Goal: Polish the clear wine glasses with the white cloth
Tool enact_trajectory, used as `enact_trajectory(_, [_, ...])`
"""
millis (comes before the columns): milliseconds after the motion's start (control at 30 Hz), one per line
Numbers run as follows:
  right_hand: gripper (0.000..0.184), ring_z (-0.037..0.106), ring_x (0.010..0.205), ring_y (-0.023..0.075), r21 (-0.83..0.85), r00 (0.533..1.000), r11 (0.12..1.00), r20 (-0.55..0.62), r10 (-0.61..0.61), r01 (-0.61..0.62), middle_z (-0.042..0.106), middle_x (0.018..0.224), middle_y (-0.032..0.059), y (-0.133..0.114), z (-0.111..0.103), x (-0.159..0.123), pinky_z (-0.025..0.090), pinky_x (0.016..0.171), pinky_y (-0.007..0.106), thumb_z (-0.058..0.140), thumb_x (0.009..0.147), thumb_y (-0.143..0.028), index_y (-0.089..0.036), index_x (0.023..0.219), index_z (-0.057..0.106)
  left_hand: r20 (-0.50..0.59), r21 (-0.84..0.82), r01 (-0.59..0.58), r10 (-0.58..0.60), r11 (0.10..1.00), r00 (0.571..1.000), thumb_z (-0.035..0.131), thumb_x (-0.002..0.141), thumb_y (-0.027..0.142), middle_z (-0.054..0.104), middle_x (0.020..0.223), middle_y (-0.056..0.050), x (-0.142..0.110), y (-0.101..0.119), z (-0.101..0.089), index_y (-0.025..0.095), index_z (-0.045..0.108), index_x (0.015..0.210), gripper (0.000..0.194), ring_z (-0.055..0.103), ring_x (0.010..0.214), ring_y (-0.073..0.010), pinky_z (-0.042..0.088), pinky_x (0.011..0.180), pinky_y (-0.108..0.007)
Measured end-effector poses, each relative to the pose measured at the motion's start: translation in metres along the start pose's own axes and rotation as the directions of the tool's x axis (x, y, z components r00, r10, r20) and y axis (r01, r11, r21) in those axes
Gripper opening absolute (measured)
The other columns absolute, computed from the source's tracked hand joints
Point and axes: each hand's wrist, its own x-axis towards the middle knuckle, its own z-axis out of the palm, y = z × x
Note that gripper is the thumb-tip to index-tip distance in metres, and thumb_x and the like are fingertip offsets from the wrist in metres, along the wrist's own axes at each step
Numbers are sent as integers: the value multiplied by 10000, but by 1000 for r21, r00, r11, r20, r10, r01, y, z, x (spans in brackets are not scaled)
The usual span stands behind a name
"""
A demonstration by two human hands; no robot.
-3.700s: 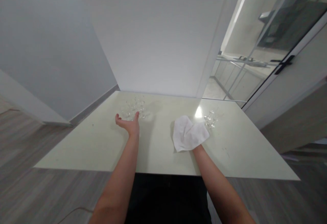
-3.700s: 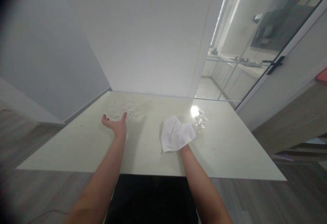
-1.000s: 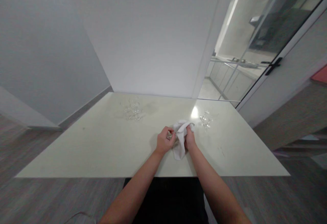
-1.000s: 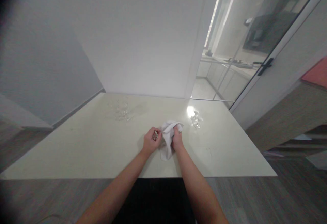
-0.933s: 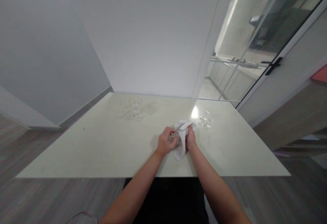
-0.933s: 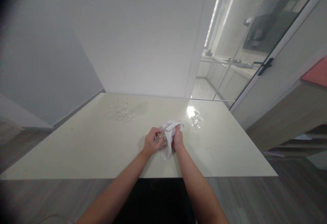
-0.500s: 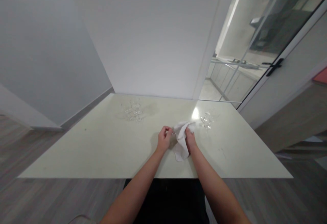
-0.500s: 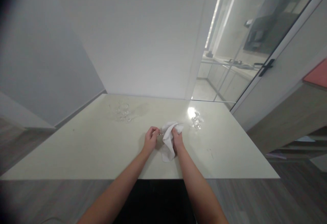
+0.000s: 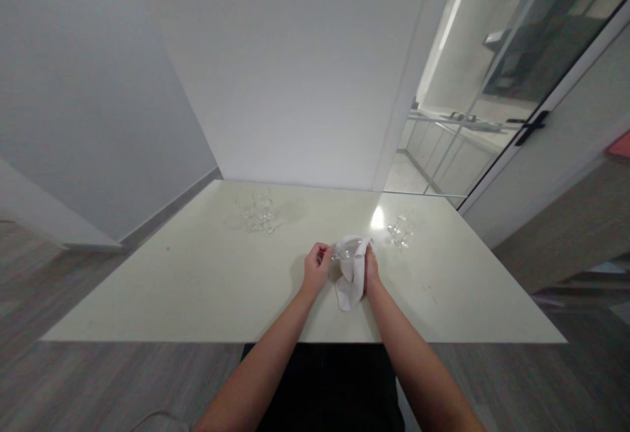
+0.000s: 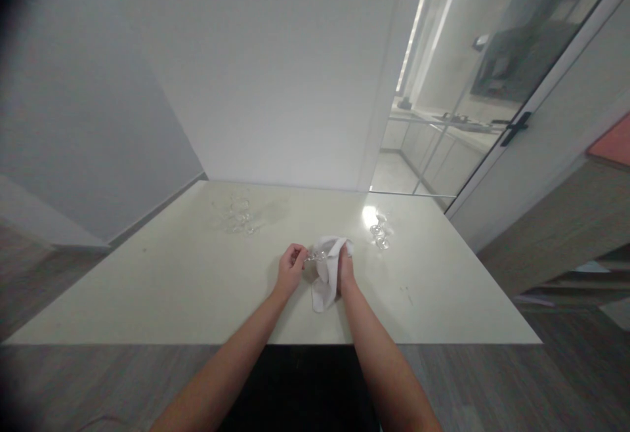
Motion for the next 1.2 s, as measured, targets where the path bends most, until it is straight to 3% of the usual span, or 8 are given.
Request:
enact_trajectory(167, [498, 664, 740, 193, -53, 999, 998, -2, -46, 46, 736, 805, 32, 2, 1, 1, 542, 644, 273, 828, 577, -537, -178, 884, 672, -18, 1, 44, -44, 999, 999, 556, 859, 435, 484, 602, 50, 1, 2, 1, 192, 545, 778, 256, 440, 519, -97, 349, 508, -214])
enact_trajectory(300, [534, 675, 720, 192, 1, 999, 1000, -42, -14, 14, 736, 782, 31, 3, 4, 1, 548, 632, 272, 756, 627, -636, -179, 889, 668, -1, -8, 42, -42, 999, 999, 559, 861, 430, 461, 593, 55, -1, 2, 2, 192, 538, 778, 253, 422, 505, -92, 332, 491, -210])
enact_trajectory(467, [630, 676, 653, 203, 102, 999, 994, -4, 36, -36, 726, 739, 23, 3, 4, 2, 564, 613, 312, 649, 650, -777, -189, 877, 652, 41, -2, 16, -16, 1000, 999, 576, 856, 420, 478, 612, 50, -4, -2, 3, 193, 549, 807, 234, 425, 516, -91, 331, 491, -207])
enact_trajectory(633, [622, 650, 573, 198, 42, 999, 999, -22, 29, -28, 700, 660, 27, 2, 2, 3, 522, 507, 296, 610, 680, -795, -192, 831, 647, 33, 23, 7, -8, 1000, 999, 594, 840, 415, 520, 651, 33, -2, -2, 2, 189, 559, 782, 236, 450, 556, -95, 349, 515, -207])
enact_trajectory(800, [621, 660, 605, 198, 66, 999, 997, -25, 32, -30, 708, 702, 24, 1, 4, 2, 530, 526, 296, 650, 644, -787, -201, 847, 658, 36, 5, 36, -36, 999, 999, 587, 843, 431, 515, 651, 37, 1, -5, 1, 190, 561, 789, 248, 439, 544, -95, 348, 513, -211])
enact_trajectory(1033, [519, 662, 646, 175, 44, 995, 997, -78, -55, 58, 722, 752, 16, 0, 3, 1, 539, 587, 276, 682, 705, -680, -190, 876, 657, -12, 71, -53, 54, 996, 998, 587, 850, 375, 585, 776, 3, 0, -3, 3, 194, 574, 867, 182, 520, 664, -115, 402, 592, -221])
enact_trajectory(1200, [404, 670, 683, 201, -23, 996, 998, -65, -53, 52, 736, 767, 31, -1, -2, 2, 536, 607, 293, 791, 640, -503, -187, 861, 672, 1, 25, -11, 11, 1000, 1000, 543, 882, 440, 574, 744, 13, 2, -8, 2, 195, 566, 845, 249, 529, 639, -117, 420, 593, -227])
